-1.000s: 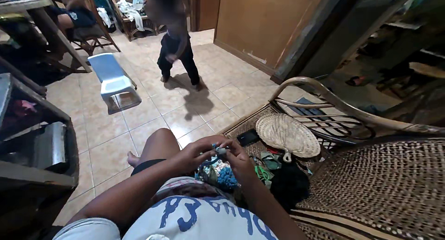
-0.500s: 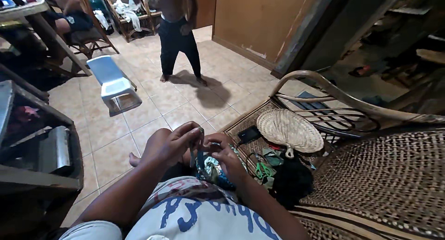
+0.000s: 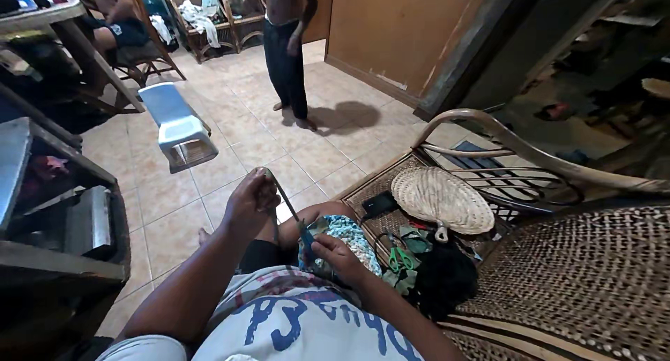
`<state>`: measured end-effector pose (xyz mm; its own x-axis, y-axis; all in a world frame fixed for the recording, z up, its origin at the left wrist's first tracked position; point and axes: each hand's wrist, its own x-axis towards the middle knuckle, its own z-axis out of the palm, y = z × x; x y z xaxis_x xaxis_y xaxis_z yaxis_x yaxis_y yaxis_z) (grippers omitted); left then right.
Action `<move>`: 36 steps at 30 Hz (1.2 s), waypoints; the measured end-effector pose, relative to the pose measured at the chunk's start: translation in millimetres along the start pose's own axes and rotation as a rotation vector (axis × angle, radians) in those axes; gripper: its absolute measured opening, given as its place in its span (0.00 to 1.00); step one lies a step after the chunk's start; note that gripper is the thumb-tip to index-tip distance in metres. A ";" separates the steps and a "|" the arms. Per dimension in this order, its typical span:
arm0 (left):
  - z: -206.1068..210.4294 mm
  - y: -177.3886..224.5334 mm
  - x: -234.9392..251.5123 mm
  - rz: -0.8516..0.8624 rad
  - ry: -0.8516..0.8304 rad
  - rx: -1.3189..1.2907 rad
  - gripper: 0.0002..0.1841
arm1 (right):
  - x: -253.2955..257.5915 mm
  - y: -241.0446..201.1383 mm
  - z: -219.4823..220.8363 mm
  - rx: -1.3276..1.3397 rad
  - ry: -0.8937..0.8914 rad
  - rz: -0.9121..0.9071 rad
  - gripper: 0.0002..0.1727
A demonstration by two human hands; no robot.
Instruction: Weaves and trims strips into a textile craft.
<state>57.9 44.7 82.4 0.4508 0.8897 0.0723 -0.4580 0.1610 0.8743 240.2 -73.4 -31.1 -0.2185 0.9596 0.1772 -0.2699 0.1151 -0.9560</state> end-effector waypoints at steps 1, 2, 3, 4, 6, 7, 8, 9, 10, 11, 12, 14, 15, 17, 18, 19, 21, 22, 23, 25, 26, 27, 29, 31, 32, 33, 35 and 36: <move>0.8 0.4 -3.3 -0.013 -0.051 0.023 0.21 | 1.5 -0.7 -1.3 0.010 -0.013 0.027 0.20; 1.9 1.4 -6.5 -0.030 -0.101 0.053 0.20 | 4.7 -3.3 -3.3 0.002 -0.030 0.041 0.28; 2.0 2.2 -9.4 -0.042 -0.165 0.097 0.19 | 9.7 -6.9 -5.5 -0.012 -0.043 0.036 0.35; 1.7 2.5 -11.6 -0.042 -0.232 0.146 0.16 | 16.0 -12.6 -7.4 -0.024 -0.061 0.018 0.38; 3.5 2.5 -14.9 -0.022 -0.351 0.271 0.13 | 28.3 -29.5 -6.4 -0.031 -0.105 -0.045 0.33; 5.4 2.4 -16.0 -0.008 -0.407 0.320 0.12 | 32.9 -38.3 -3.7 -0.047 -0.120 -0.085 0.27; 8.2 2.7 -17.3 0.000 -0.438 0.348 0.11 | 36.1 -45.3 -0.3 -0.084 -0.120 -0.125 0.23; 10.4 3.7 -18.6 0.011 -0.445 0.356 0.11 | 38.2 -49.4 2.9 -0.132 -0.102 -0.155 0.18; 12.0 6.0 -20.0 0.025 -0.417 0.345 0.11 | 39.0 -49.8 5.2 -0.191 -0.080 -0.171 0.15; 13.3 9.5 -21.4 0.036 -0.350 0.310 0.12 | 38.1 -46.0 6.5 -0.249 -0.059 -0.181 0.16; 15.0 14.6 -21.8 0.045 -0.253 0.252 0.13 | 35.7 -39.7 6.6 -0.290 -0.062 -0.191 0.17; 14.2 23.6 -18.2 0.049 -0.095 0.133 0.17 | 28.0 -25.6 6.6 -0.301 -0.083 -0.179 0.18; 13.4 24.0 -16.3 0.031 -0.051 0.094 0.18 | 24.2 -19.1 6.8 -0.276 -0.081 -0.160 0.18; 13.6 18.1 -14.4 -0.011 -0.012 0.039 0.20 | 18.7 -10.5 7.3 -0.253 -0.068 -0.128 0.17; 12.9 15.6 -13.6 -0.014 -0.006 0.027 0.21 | 17.0 -7.4 6.7 -0.259 -0.067 -0.115 0.15; 11.9 15.0 -12.6 -0.001 0.001 0.021 0.21 | 15.7 -4.6 6.2 -0.278 -0.066 -0.101 0.15; 9.3 17.6 -10.7 0.039 -0.002 0.029 0.21 | 14.1 0.2 6.4 -0.306 -0.070 -0.072 0.14; 9.0 19.2 -10.4 0.047 -0.006 0.025 0.21 | 13.5 1.0 6.5 -0.307 -0.073 -0.069 0.14; 8.8 20.1 -11.0 0.050 -0.011 0.018 0.21 | 12.7 1.7 6.7 -0.302 -0.075 -0.072 0.13; 7.9 20.8 -13.3 0.038 -0.003 -0.005 0.21 | 11.4 6.4 8.5 -0.287 -0.057 -0.096 0.15; 7.5 21.8 -13.4 0.032 0.010 -0.022 0.22 | 10.7 9.6 9.5 -0.282 -0.040 -0.117 0.16; 7.6 23.1 -12.5 0.027 0.034 -0.043 0.22 | 10.1 13.0 10.3 -0.282 -0.025 -0.144 0.17; 6.6 25.8 -9.9 0.020 0.076 -0.077 0.22 | 7.8 18.7 12.8 -0.280 0.000 -0.166 0.18; 3.9 25.9 -8.0 0.011 0.105 -0.112 0.22 | 6.3 22.2 14.9 -0.270 0.009 -0.153 0.18; 2.8 25.3 -6.9 0.008 0.123 -0.132 0.21 | 5.7 23.8 15.5 -0.261 0.013 -0.143 0.18; 1.7 24.4 -5.4 0.006 0.144 -0.150 0.21 | 5.3 25.7 16.0 -0.253 0.017 -0.131 0.17; -1.8 20.8 -0.5 0.008 0.180 -0.193 0.20 | 4.2 28.6 15.8 -0.260 0.012 -0.108 0.18; -4.0 18.6 2.3 0.006 0.191 -0.211 0.20 | 4.0 29.2 15.9 -0.268 0.011 -0.086 0.19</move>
<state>47.4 51.4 96.9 0.3040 0.9521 -0.0321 -0.6185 0.2229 0.7535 216.5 -70.2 -54.6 -0.1951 0.9459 0.2591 -0.0286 0.2586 -0.9656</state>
